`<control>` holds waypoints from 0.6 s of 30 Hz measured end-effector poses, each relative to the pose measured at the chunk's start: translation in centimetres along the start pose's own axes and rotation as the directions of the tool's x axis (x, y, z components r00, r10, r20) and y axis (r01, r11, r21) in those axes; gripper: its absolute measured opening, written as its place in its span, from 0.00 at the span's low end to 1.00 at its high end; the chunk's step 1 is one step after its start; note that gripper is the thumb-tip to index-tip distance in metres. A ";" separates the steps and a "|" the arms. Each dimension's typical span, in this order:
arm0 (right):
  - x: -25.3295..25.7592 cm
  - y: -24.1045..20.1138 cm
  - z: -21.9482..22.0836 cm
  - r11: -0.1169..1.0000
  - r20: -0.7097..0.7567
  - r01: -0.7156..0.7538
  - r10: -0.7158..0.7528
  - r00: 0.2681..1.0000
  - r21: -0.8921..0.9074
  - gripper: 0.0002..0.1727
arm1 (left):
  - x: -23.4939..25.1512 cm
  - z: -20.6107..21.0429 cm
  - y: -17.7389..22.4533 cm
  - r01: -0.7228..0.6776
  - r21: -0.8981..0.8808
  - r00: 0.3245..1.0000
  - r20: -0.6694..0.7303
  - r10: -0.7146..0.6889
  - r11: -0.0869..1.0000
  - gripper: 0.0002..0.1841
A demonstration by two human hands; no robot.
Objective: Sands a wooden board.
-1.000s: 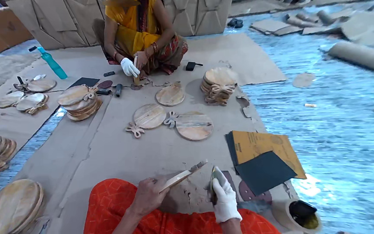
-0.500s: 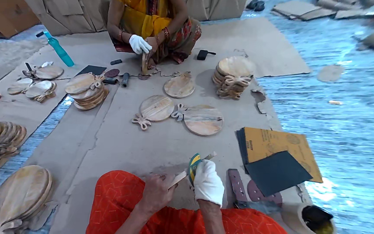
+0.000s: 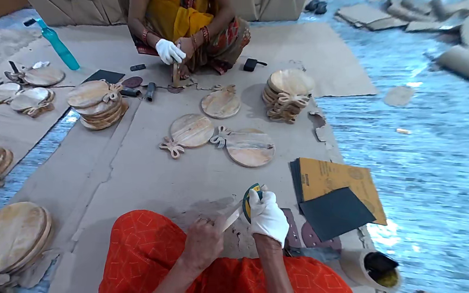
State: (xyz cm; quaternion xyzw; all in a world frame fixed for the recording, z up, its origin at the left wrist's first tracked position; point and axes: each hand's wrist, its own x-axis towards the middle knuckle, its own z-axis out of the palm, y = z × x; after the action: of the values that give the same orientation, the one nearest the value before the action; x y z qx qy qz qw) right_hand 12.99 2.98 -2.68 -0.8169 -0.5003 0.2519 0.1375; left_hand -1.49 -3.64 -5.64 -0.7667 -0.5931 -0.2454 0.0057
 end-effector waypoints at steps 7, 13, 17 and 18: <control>0.1 -0.6 0.5 0.988 0.037 -0.072 0.068 0.997 0.136 0.27 | 1.4 0.0 0.2 0.015 0.002 1.000 0.013 -0.015 1.000 0.05; -0.7 -1.9 0.6 0.995 0.057 -0.035 0.030 0.998 0.094 0.27 | 2.1 -0.6 0.3 0.113 -0.002 0.991 0.069 -0.113 0.994 0.05; -1.0 -2.1 0.8 0.996 0.099 0.012 -0.021 0.995 0.085 0.29 | 2.0 -0.5 -0.2 0.135 -0.032 0.987 0.093 -0.132 0.990 0.05; -0.3 -1.7 0.8 0.995 0.070 0.040 -0.046 0.996 0.091 0.29 | 1.6 -0.5 -0.2 0.116 -0.025 0.992 0.061 -0.114 0.993 0.05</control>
State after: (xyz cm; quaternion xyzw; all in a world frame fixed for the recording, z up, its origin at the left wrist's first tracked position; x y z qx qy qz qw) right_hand 11.18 3.48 -2.44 -0.7894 -0.5106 0.3003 0.1611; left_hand -1.56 -2.24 -4.64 -0.7384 -0.6327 -0.2306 -0.0371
